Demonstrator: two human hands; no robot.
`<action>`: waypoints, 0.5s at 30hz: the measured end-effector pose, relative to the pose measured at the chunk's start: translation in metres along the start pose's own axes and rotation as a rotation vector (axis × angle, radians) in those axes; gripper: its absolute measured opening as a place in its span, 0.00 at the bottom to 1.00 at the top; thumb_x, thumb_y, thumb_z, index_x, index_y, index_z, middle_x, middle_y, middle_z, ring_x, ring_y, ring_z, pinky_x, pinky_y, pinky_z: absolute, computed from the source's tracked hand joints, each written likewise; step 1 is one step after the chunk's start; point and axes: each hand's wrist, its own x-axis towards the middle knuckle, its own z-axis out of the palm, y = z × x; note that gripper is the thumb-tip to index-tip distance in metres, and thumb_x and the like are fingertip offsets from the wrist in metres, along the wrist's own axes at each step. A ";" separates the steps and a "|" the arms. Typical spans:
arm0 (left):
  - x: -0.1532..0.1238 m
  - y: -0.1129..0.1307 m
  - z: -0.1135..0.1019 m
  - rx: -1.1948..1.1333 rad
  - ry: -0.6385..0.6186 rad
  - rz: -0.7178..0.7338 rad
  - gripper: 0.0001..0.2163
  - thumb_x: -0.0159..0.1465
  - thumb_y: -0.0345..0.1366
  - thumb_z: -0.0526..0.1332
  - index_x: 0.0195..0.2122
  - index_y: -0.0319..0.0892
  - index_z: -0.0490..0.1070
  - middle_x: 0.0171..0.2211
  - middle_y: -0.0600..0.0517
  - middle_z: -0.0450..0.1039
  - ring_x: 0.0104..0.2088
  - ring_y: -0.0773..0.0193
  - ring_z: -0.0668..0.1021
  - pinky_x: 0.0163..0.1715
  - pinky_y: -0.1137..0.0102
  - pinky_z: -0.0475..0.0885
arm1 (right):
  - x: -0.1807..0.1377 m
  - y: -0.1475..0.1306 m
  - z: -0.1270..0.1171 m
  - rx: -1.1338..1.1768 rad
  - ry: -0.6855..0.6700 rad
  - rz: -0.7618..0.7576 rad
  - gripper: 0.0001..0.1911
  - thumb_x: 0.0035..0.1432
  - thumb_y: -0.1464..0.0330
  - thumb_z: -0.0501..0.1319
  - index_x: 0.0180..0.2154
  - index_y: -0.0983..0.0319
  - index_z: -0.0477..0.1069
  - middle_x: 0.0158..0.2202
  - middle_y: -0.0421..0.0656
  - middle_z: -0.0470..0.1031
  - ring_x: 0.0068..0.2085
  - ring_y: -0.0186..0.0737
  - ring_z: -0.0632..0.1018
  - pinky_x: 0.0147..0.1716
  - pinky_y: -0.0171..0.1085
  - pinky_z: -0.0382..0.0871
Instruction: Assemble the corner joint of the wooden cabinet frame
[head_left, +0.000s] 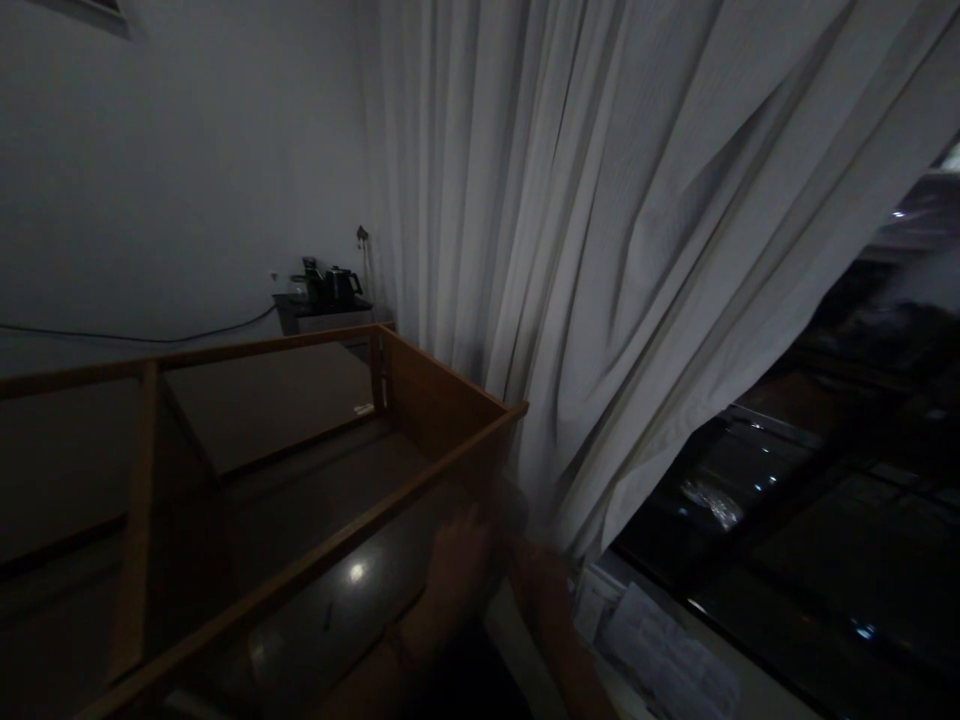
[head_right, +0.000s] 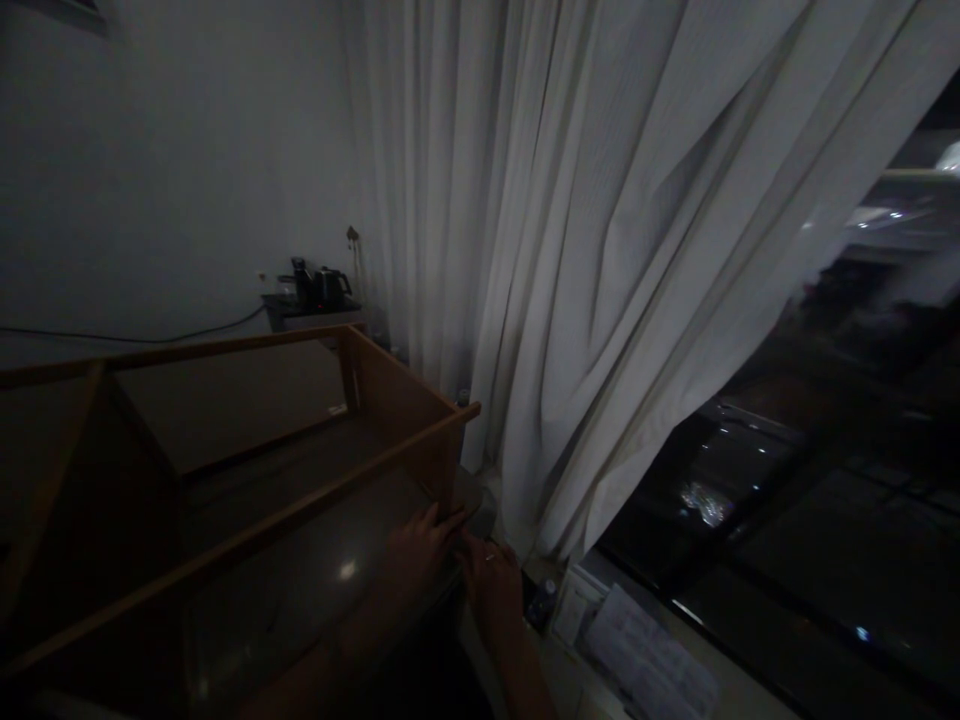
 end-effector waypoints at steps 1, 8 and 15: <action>0.000 0.000 0.000 0.002 0.008 -0.001 0.21 0.64 0.35 0.52 0.59 0.57 0.59 0.55 0.47 0.64 0.47 0.57 0.72 0.44 0.63 0.67 | 0.002 0.000 -0.001 -0.023 0.007 -0.004 0.17 0.67 0.68 0.47 0.45 0.59 0.74 0.36 0.47 0.80 0.36 0.40 0.79 0.41 0.38 0.64; 0.000 0.001 -0.002 -0.002 0.025 0.000 0.18 0.65 0.37 0.52 0.56 0.56 0.64 0.54 0.47 0.65 0.47 0.57 0.72 0.41 0.64 0.68 | 0.010 0.000 -0.014 -0.034 0.004 0.026 0.15 0.66 0.67 0.50 0.36 0.58 0.75 0.32 0.46 0.80 0.33 0.39 0.78 0.38 0.37 0.60; -0.003 0.003 -0.006 -0.016 0.011 0.011 0.19 0.65 0.36 0.52 0.57 0.57 0.61 0.53 0.48 0.66 0.46 0.59 0.72 0.42 0.65 0.67 | 0.012 0.000 0.000 0.382 0.002 0.269 0.32 0.66 0.52 0.40 0.27 0.61 0.75 0.22 0.45 0.76 0.26 0.40 0.75 0.27 0.34 0.61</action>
